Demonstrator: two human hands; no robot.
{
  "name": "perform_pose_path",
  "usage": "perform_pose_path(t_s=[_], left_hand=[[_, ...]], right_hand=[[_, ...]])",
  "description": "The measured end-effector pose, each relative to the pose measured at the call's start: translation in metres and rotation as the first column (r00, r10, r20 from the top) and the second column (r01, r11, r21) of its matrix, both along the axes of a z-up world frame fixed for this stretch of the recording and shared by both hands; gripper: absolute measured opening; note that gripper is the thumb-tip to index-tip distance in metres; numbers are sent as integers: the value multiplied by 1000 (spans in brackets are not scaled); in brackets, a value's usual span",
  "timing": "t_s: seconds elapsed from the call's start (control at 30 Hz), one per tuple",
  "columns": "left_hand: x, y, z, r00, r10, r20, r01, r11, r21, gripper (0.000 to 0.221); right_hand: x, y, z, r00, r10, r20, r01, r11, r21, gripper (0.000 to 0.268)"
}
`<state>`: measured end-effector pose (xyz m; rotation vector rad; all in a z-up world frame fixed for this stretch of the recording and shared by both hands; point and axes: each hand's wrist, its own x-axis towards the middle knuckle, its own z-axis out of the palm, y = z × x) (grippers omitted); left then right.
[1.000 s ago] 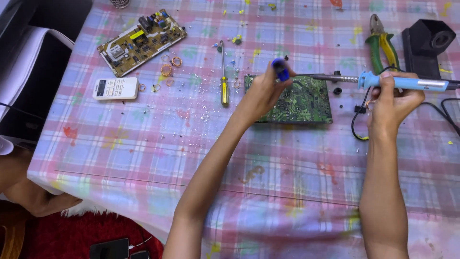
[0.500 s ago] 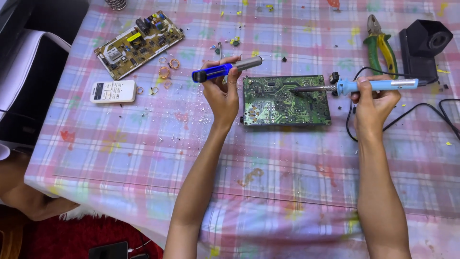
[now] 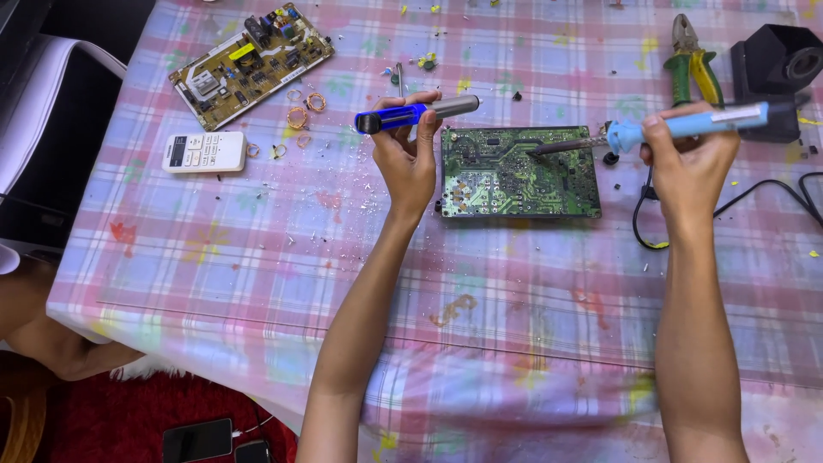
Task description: Desoldering components from a printed circuit board using a soldering iron and a desoldering pump.
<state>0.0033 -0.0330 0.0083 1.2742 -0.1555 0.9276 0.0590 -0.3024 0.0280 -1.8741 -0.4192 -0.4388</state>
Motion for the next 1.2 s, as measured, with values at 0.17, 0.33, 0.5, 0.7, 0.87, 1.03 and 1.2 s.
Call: perform_pose_path(t_s=[0.17,0.33,0.5,0.7,0.87,1.03,1.2], left_hand=[[0,2,0,1000,8,-1,-8,1000,-15,24],[-1,3,1,999,40,-15,-40,999,-15,23],[-1,5,2,997,70,-39,-71,997,-11,24],[-2,6,6,997,76,-28,-76,997,-5,24],[-2,6,4,997,66,-36,-67,998,-2,24],[-3,7,2,996,74,-50,-72,996,46,22],[0,8,-4,983,113,-146,-74,966,246,28]], right_hand=[[11,20,47,999,11,-32,-21,942,-335,7],[14,39,76,996,62,-63,-84,882,-464,7],[24,46,84,988,128,-87,-155,832,-533,7],[25,53,86,985,136,-103,-170,822,-544,8],[25,54,87,985,146,-96,-174,797,-578,8],[21,60,98,978,143,-151,-205,780,-592,5],[20,67,103,984,113,-134,-174,729,-662,10]])
